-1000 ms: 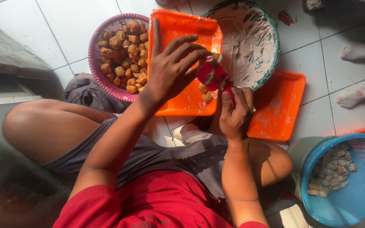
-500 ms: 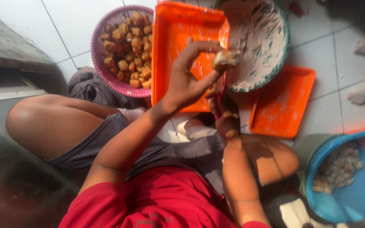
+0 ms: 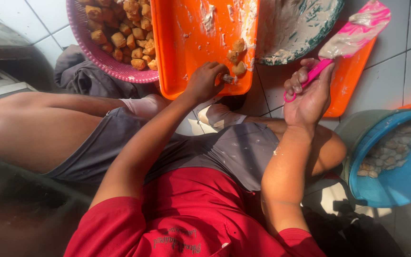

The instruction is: The person sits on the floor and uses a pink spatula to scoop batter from a green bowl, coating small fried dough pieces held in their left hand. They place the coated pieces into an orange tray. Later, they pour the tray's contents into a large pot of hot oil to fry.

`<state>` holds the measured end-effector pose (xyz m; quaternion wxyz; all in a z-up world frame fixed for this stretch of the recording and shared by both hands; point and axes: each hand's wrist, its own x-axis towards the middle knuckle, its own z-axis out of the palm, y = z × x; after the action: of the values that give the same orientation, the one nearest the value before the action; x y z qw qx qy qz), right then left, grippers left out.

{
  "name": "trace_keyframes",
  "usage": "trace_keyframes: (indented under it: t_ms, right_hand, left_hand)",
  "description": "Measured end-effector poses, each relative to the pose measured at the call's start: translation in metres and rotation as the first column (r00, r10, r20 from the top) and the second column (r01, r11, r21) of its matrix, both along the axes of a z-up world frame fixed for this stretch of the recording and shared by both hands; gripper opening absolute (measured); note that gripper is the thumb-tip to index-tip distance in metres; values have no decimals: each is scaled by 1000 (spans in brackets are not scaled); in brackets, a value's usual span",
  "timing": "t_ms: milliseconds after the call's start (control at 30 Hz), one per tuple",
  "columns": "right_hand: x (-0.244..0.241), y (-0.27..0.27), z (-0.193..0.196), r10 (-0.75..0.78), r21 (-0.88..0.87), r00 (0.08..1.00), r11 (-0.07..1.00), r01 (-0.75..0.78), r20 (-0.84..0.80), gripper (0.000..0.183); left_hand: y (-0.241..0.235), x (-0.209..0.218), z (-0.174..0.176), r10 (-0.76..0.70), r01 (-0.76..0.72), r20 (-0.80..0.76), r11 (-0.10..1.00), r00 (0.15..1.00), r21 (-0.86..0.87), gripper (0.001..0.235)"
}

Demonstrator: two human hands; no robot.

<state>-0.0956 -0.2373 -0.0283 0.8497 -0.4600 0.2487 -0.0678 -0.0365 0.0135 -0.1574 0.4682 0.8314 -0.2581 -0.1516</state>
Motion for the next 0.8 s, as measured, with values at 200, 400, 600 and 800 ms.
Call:
trace_keyframes:
  t_ms: [200, 400, 600, 800]
  right_hand:
    - [17, -24, -25, 7, -238, 997, 971, -26, -81, 49]
    - [61, -57, -98, 233, -862, 882, 218, -458, -410, 28]
    - [80, -88, -159, 199, -668, 689, -529, -524, -697, 26]
    - [102, -85, -193, -60, -280, 528, -795, -538, -847, 18]
  left_hand:
    - [-8, 17, 4, -78, 83, 260, 997, 962, -9, 44]
    - [48, 61, 6, 171, -156, 60, 968, 983, -198, 11]
    - [183, 114, -64, 840, -801, -83, 476, 537, -362, 30]
    - [247, 108, -107, 776, -778, 56, 629, 628, 4, 27]
